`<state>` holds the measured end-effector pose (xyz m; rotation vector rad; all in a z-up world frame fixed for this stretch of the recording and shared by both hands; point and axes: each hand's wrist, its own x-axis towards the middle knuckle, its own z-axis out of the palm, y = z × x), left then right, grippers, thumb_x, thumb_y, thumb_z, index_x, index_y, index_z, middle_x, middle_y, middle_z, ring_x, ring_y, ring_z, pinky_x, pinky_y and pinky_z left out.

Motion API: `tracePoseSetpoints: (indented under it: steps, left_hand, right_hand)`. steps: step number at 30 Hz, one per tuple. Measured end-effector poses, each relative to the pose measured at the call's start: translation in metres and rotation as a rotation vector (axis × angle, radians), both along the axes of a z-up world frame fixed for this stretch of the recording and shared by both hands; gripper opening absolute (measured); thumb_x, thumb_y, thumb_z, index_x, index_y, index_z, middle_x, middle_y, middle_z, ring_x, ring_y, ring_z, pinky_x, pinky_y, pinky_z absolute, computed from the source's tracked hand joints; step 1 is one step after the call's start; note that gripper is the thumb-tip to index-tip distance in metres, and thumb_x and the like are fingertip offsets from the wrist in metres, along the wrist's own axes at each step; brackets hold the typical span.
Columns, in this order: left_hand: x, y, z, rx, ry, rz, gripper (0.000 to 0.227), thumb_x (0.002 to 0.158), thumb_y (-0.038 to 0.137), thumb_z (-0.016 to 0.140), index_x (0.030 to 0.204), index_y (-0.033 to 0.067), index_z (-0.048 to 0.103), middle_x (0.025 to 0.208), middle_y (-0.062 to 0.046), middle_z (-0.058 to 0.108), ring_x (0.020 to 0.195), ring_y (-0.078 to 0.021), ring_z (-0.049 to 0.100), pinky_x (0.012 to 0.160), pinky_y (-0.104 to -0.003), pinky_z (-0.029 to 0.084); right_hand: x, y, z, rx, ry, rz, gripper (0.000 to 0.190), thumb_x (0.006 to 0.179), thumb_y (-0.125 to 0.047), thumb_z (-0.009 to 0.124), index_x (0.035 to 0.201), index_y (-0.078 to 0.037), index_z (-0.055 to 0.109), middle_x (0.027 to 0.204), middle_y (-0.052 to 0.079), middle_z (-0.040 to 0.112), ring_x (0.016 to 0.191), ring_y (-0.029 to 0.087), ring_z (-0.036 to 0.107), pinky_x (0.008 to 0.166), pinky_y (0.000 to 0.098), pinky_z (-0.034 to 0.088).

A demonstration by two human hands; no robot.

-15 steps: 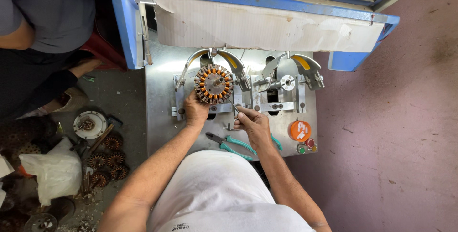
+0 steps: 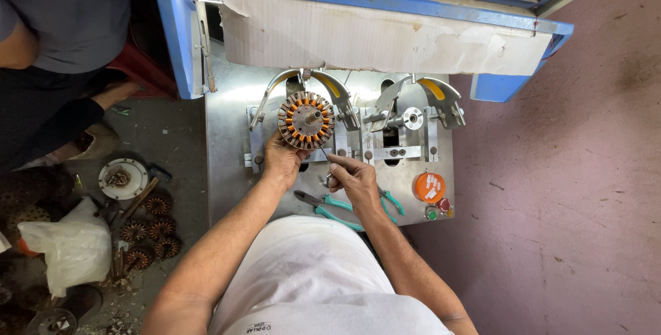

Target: The person operates a specialized machine to process a motor stator, using a metal tool to adjust the copper windings. They then use pliers to trim excess wire and inspect the finished component before placing it on the floor.

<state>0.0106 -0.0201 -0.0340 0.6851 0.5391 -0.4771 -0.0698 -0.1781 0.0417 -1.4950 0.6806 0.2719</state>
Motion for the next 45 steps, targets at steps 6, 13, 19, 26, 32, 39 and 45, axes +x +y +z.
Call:
tracePoseSetpoints:
  steps: [6,13,19,26,32,39,45]
  left_hand:
    - [0.004,0.005,0.010,-0.026,0.072,-0.034,0.035,0.091,-0.008,0.063,0.119,0.0117,0.065,0.111,-0.006,0.072,0.093,-0.0190,0.073,0.074,-0.031,0.065]
    - [0.007,0.006,0.015,0.018,0.084,-0.054,0.037,0.093,-0.007,0.062,0.125,0.0111,0.061,0.111,-0.008,0.070,0.091,-0.0182,0.073,0.072,-0.030,0.065]
    - [0.007,0.007,0.014,0.004,0.080,-0.044,0.038,0.092,-0.007,0.061,0.126,0.0111,0.060,0.111,-0.007,0.070,0.091,-0.0182,0.073,0.072,-0.030,0.065]
    - [0.007,0.006,0.012,-0.012,0.071,-0.037,0.040,0.092,-0.008,0.062,0.127,0.0117,0.060,0.111,-0.007,0.070,0.090,-0.0173,0.072,0.070,-0.029,0.064]
    - [0.009,0.005,0.014,-0.021,0.088,-0.019,0.040,0.092,-0.008,0.063,0.127,0.0109,0.060,0.111,-0.005,0.070,0.092,-0.0166,0.071,0.072,-0.029,0.063]
    - [0.008,0.007,0.013,-0.053,0.115,-0.007,0.043,0.090,-0.008,0.064,0.127,0.0115,0.059,0.113,-0.006,0.070,0.093,-0.0155,0.071,0.074,-0.028,0.062]
    - [0.009,0.006,0.008,-0.079,0.089,0.007,0.042,0.089,-0.009,0.066,0.125,0.0112,0.060,0.111,-0.006,0.071,0.091,-0.0157,0.072,0.071,-0.028,0.061]
  right_hand:
    - [0.006,0.005,0.005,0.059,0.094,-0.030,0.033,0.091,-0.002,0.069,0.123,0.005,0.071,0.074,0.010,0.071,0.056,0.012,0.065,0.046,0.0258,0.055]
    - [0.009,0.007,0.008,0.233,0.208,-0.112,0.037,0.092,-0.005,0.070,0.127,0.004,0.069,0.075,0.008,0.069,0.054,0.010,0.061,0.045,0.0231,0.051]
    - [0.010,0.011,0.012,-0.006,0.154,-0.015,0.034,0.093,-0.006,0.068,0.125,0.003,0.072,0.071,0.007,0.068,0.052,0.009,0.059,0.042,0.0242,0.049]
    - [0.009,0.014,-0.005,0.151,0.135,-0.054,0.037,0.093,-0.007,0.069,0.128,0.004,0.068,0.073,0.007,0.069,0.052,0.010,0.058,0.042,0.0242,0.047]
    - [0.010,0.011,0.006,0.599,0.233,-0.110,0.038,0.100,-0.019,0.069,0.129,0.005,0.068,0.079,0.004,0.064,0.064,0.011,0.061,0.054,0.0240,0.052]
    - [0.011,0.011,0.014,0.748,0.283,0.147,0.024,0.101,-0.024,0.069,0.094,-0.002,0.067,0.082,0.007,0.069,0.070,0.015,0.067,0.063,0.0282,0.057]
    - [0.000,0.013,-0.007,0.562,0.261,0.114,0.021,0.098,-0.022,0.070,0.088,-0.003,0.069,0.071,0.005,0.068,0.058,0.013,0.064,0.052,0.0269,0.052]
